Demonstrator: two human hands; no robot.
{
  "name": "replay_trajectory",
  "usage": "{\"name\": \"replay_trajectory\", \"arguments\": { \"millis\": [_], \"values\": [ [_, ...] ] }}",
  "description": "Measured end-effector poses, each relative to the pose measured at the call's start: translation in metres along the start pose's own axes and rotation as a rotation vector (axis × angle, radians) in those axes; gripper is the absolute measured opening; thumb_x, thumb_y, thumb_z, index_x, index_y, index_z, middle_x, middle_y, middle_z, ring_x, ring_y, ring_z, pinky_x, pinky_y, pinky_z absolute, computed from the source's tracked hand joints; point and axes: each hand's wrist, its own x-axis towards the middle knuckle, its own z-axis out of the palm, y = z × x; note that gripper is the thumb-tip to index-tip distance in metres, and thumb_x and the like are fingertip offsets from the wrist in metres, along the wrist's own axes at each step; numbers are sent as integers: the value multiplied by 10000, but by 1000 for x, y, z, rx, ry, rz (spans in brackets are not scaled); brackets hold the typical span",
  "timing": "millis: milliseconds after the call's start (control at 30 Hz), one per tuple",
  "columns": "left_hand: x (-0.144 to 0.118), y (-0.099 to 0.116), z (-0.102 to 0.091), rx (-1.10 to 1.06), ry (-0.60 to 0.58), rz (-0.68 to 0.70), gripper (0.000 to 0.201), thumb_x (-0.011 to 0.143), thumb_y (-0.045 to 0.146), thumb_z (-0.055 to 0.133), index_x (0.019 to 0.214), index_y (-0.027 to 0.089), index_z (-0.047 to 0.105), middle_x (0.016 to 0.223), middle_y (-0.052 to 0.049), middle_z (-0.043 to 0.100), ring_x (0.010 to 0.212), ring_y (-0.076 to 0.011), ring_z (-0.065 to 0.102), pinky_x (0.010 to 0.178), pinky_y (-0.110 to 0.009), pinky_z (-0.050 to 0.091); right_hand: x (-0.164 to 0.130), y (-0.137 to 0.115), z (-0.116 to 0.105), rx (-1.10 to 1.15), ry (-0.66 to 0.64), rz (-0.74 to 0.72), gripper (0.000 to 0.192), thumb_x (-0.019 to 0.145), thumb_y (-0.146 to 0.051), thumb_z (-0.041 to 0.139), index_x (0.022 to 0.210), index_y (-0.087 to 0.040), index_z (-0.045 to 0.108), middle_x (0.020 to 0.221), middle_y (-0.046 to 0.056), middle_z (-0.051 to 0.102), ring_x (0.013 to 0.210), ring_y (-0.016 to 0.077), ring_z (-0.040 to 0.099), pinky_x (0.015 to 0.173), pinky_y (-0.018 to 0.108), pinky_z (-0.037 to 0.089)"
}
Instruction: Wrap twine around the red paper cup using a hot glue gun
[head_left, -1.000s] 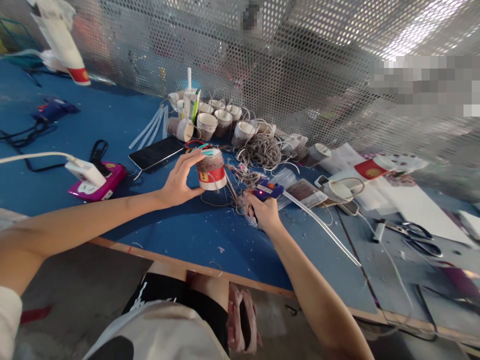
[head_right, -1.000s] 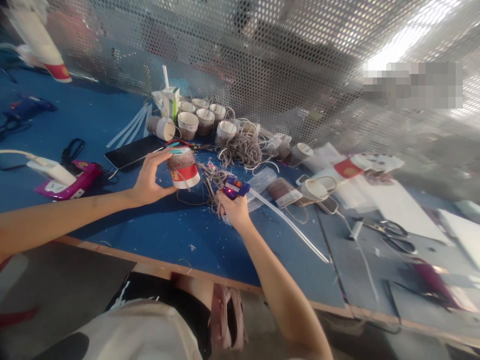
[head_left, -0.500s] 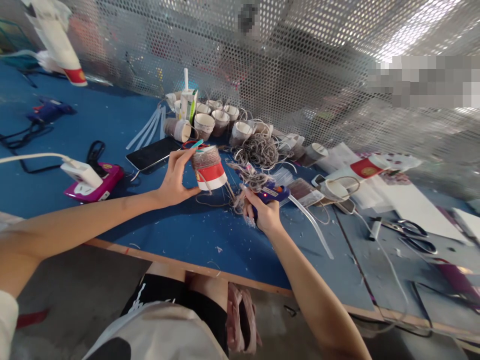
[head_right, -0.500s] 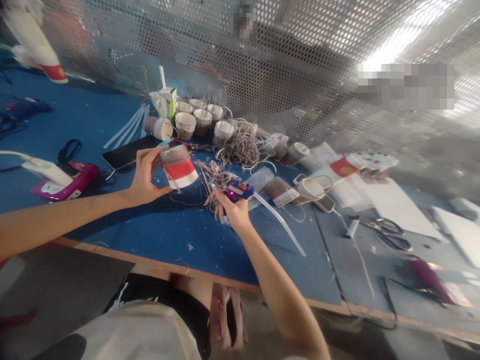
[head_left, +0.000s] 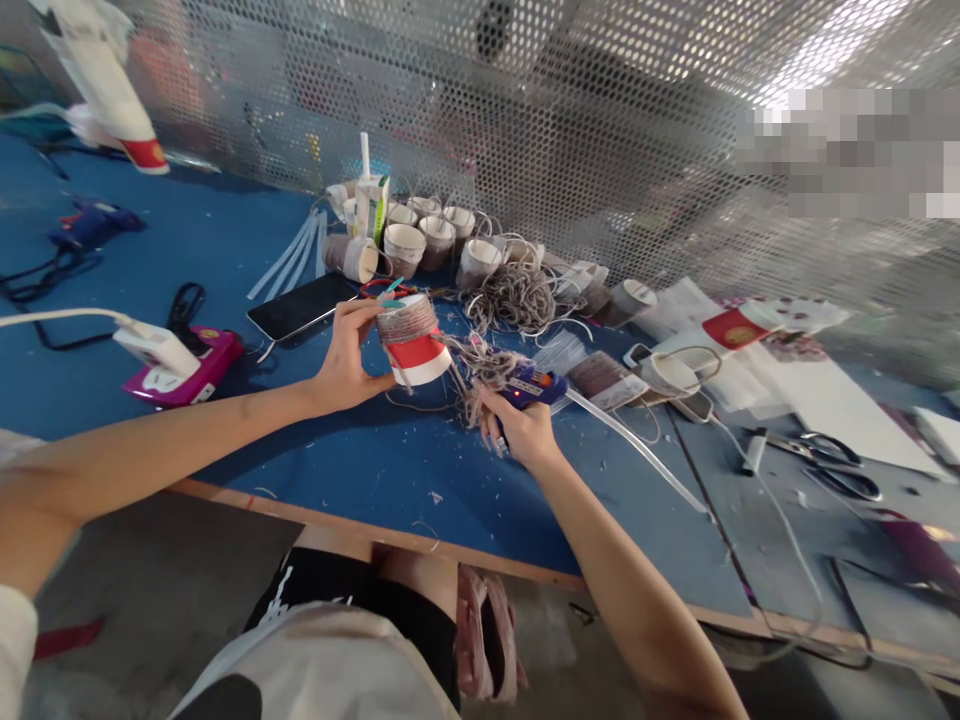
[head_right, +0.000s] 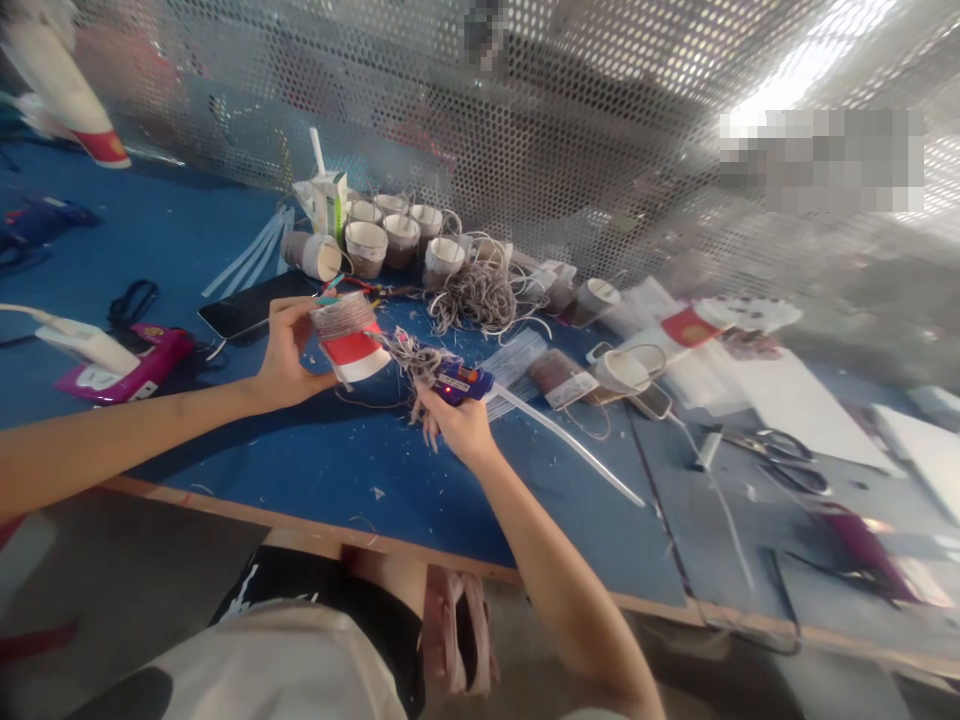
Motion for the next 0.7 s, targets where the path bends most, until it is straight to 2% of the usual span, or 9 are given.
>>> {"name": "replay_trajectory", "arguments": {
  "millis": [233,433,633,700],
  "values": [
    [0,-2,0,-33,-4,11,863,695,585,792,1386,281,375,1264,-110,424,1255,-302,555,1047,-491,519,3,0,-1,-15,43,6,557,717,-519,736,329,-208,487,321,0,482,313,94,460,431,260,444],
    [1,-2,1,-90,22,41,874,677,569,814,1385,283,387,1242,-101,432,1251,-292,567,1027,-475,532,4,-1,-2,-28,61,28,551,744,-454,692,316,-213,441,299,-4,444,285,88,428,380,248,397],
    [3,0,4,-197,42,94,867,663,450,863,1386,284,414,1235,-89,424,1206,-259,592,1014,-428,546,5,2,0,-70,95,17,445,744,-409,655,393,-222,454,302,-24,432,286,94,418,373,248,383],
    [3,1,2,-177,36,88,876,681,480,840,1407,290,388,1237,-87,408,1214,-265,581,1014,-437,544,9,4,-2,-80,123,22,401,749,-416,650,448,-228,463,313,-36,425,295,104,424,367,250,377]
  ]
}}
